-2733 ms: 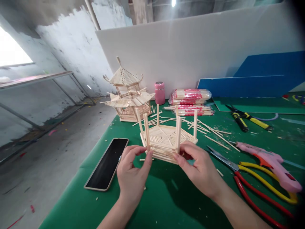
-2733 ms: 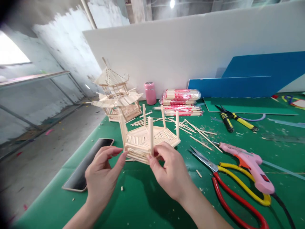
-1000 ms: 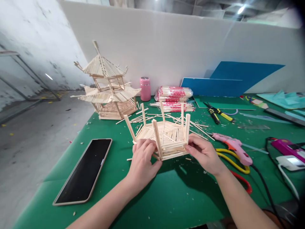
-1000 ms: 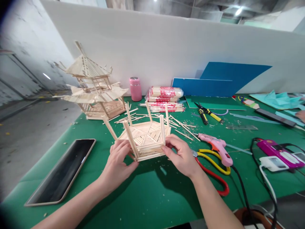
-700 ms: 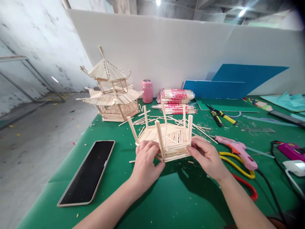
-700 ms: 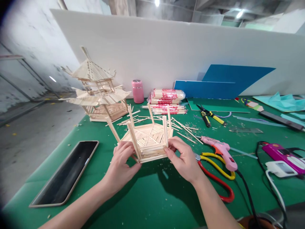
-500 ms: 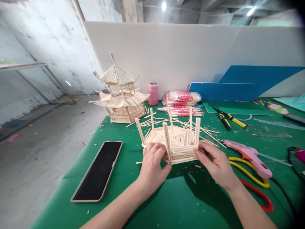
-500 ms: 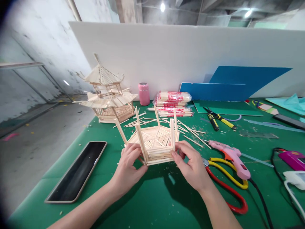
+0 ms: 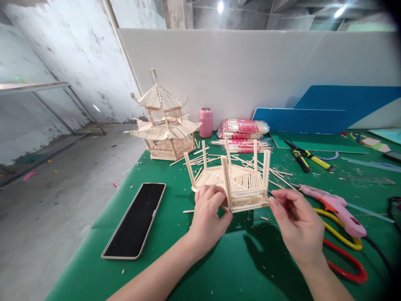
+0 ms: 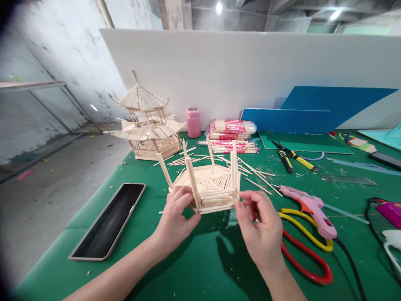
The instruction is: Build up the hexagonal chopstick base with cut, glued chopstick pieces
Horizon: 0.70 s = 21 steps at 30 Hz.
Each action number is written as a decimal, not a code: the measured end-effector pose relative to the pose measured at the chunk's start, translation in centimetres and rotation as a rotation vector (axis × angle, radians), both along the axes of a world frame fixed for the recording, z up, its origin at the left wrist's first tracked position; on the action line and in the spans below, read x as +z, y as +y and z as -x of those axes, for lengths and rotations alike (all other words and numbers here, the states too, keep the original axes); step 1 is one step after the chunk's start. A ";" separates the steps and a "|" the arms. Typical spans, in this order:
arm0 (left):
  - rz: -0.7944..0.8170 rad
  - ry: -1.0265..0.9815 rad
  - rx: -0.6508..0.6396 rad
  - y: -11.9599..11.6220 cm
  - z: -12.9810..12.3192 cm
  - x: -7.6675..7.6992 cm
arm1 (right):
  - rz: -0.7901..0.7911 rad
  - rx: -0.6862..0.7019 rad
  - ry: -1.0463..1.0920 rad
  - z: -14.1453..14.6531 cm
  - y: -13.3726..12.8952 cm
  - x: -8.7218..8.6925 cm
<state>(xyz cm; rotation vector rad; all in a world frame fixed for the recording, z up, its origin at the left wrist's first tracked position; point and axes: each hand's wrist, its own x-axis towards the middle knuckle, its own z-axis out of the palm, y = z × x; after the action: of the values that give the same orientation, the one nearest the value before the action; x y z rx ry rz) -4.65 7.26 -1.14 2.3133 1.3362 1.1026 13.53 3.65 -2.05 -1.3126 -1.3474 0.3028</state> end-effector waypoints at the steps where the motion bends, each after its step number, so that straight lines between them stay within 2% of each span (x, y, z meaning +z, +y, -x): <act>1: 0.000 -0.001 0.005 0.0 0.0 0.0 | -0.020 0.018 -0.065 0.4 -0.2 0.3; 4: 0.003 -0.004 0.016 -0.2 -0.1 0.0 | -0.055 0.072 -0.194 1.7 -0.5 1.1; 8: 0.012 -0.011 0.008 -0.3 -0.2 -0.2 | -0.071 0.059 -0.285 3.0 -0.3 1.7; 21: -0.017 0.012 0.009 -0.1 -0.5 -0.5 | -0.068 -0.016 -0.382 4.3 -0.1 1.5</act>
<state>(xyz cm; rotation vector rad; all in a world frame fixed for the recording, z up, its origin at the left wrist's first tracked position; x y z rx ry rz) -4.11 7.16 -1.63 2.3314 1.3477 1.1090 9.19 3.54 -0.57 -1.3676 -1.6483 -0.0081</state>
